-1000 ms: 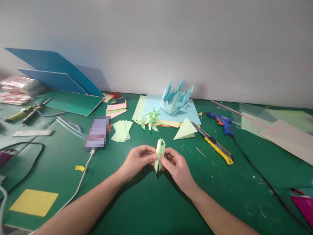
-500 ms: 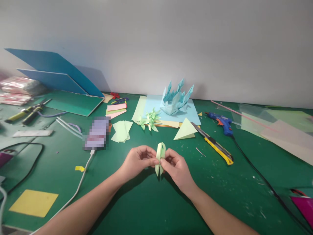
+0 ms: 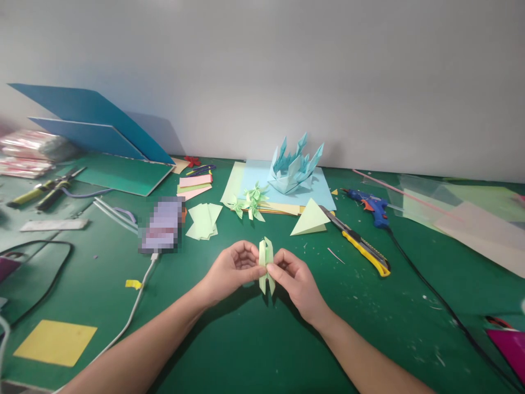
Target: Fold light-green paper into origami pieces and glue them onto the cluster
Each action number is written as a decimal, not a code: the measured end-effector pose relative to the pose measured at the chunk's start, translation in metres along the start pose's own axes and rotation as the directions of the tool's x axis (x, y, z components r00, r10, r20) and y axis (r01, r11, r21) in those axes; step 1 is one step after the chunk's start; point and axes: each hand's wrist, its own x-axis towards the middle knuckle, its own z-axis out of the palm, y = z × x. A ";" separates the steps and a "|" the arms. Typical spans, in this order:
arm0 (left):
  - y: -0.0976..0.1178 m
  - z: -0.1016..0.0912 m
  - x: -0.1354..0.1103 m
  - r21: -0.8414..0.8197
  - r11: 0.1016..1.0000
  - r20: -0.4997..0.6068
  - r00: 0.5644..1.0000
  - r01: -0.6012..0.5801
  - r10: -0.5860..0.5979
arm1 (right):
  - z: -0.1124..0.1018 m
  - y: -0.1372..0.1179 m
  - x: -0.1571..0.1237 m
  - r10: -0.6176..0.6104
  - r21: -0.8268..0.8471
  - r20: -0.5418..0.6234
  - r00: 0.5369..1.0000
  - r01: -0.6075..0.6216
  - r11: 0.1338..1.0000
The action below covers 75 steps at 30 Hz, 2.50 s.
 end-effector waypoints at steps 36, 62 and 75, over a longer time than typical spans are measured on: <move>-0.002 0.004 0.000 0.015 1.000 -0.078 0.997 0.024 -0.023 | 0.005 0.002 0.003 0.021 0.023 -0.020 1.000 -0.020 1.000; -0.003 0.005 0.002 -0.036 0.992 -0.060 0.990 0.123 -0.125 | 0.002 0.002 0.004 -0.064 -0.065 -0.109 0.992 0.057 0.996; -0.004 0.010 -0.001 0.055 0.994 -0.162 0.983 0.094 -0.084 | 0.004 0.005 0.003 -0.141 -0.149 -0.111 0.984 0.124 0.981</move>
